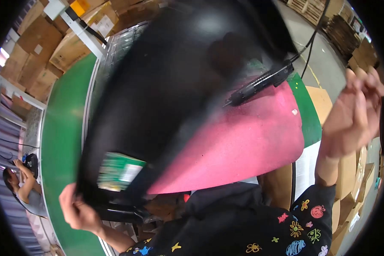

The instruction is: Assembling electronic components by mounting circuit boards into plastic housings and using an electric screwdriver to secure them.

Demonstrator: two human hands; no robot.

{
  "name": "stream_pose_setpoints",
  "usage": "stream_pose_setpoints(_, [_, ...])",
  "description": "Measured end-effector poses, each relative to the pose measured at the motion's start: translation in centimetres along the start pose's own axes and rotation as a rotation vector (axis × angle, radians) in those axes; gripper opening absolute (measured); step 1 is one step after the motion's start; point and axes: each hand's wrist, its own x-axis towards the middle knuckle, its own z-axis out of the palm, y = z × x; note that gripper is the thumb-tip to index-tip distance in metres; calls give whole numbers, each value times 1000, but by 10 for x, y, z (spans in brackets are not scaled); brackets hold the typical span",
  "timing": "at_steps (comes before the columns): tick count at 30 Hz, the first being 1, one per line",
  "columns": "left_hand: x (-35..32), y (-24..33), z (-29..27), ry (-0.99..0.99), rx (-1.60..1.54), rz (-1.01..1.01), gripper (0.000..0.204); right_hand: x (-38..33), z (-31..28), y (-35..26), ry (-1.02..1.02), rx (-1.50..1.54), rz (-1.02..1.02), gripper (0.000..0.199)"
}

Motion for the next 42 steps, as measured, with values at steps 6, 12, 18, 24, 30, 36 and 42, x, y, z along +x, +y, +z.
stream_pose_setpoints(6, [-40, -77, -55, 489, -794, -940, 38, -22, 51, 69, -872, -413, 147, 41])
stream_pose_setpoints(12, [-22, -110, -46, 462, -1283, -1136, 18, -33, 54, 121, -1362, -679, 120, 43])
stream_pose_setpoints(18, [-84, -205, -27, 755, -1105, -1318, 20, -20, 75, 119, -1485, -752, 148, 37])
stream_pose_setpoints(24, [-100, -203, -37, 905, -902, -1126, 50, 17, 96, 128, -1018, -865, -501, 21])
stream_pose_setpoints(30, [-85, -138, -24, 651, -310, -916, 58, 70, 143, 98, -625, -856, -855, 23])
stream_pose_setpoints(36, [-53, -77, -16, 431, -42, -486, 34, 137, 123, 13, -457, -819, -738, 23])
stream_pose_setpoints(42, [3, 9, 97, 160, -644, -395, 21, 142, 58, -52, -234, -317, -67, 11])
